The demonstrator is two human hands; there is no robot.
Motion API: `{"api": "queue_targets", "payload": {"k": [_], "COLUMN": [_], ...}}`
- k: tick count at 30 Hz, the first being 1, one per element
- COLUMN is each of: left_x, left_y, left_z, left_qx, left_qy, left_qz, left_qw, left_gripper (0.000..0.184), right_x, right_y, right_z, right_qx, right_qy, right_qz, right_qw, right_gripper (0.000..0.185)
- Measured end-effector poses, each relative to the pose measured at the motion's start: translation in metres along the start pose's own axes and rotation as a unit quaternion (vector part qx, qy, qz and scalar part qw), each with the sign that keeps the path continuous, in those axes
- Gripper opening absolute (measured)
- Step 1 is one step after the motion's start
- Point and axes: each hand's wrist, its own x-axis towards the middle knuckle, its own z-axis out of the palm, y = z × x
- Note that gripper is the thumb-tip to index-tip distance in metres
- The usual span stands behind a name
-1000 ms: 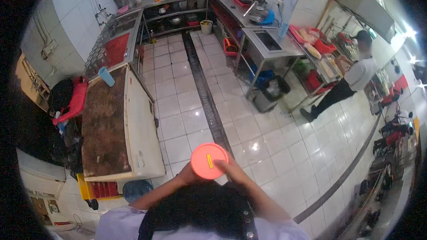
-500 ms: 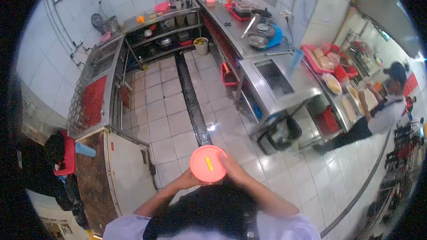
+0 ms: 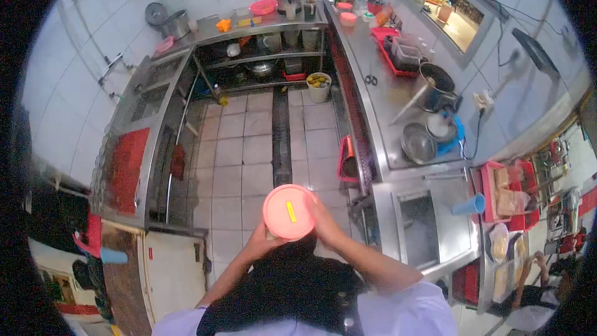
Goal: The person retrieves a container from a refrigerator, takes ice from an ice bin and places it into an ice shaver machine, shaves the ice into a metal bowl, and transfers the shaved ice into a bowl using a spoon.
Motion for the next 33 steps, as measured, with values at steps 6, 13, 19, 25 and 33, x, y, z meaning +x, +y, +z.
{"api": "queue_targets", "payload": {"k": [6, 13, 19, 25, 33], "left_x": [0.255, 0.559, 0.851, 1.103, 1.317], "left_y": [0.011, 0.015, 0.038, 0.072, 0.041], "left_z": [-0.042, -0.068, -0.054, -0.006, 0.050], "left_qx": [-0.088, -0.079, -0.077, -0.062, 0.086], "left_qy": [-0.024, -0.003, -0.014, -0.034, -0.059], "left_qz": [-0.035, -0.059, -0.034, 0.091, -0.002], "left_qw": [0.995, 0.995, 0.996, 0.993, 0.995], "left_gripper": [0.097, 0.066, 0.068, 0.075, 0.083], "right_x": [0.166, 0.369, 0.553, 0.699, 0.781], "right_y": [-0.112, -0.211, -0.264, -0.295, -0.312], "right_z": [-0.078, -0.246, -0.400, -0.493, -0.537], "right_qx": [0.173, 0.216, 0.179, 0.150, 0.090], "right_qy": [0.161, 0.259, 0.336, 0.408, 0.424], "right_qz": [-0.007, -0.217, -0.244, -0.103, -0.129], "right_qw": [0.972, 0.916, 0.892, 0.895, 0.892], "right_gripper": [0.064, 0.057, 0.055, 0.067, 0.061]}}
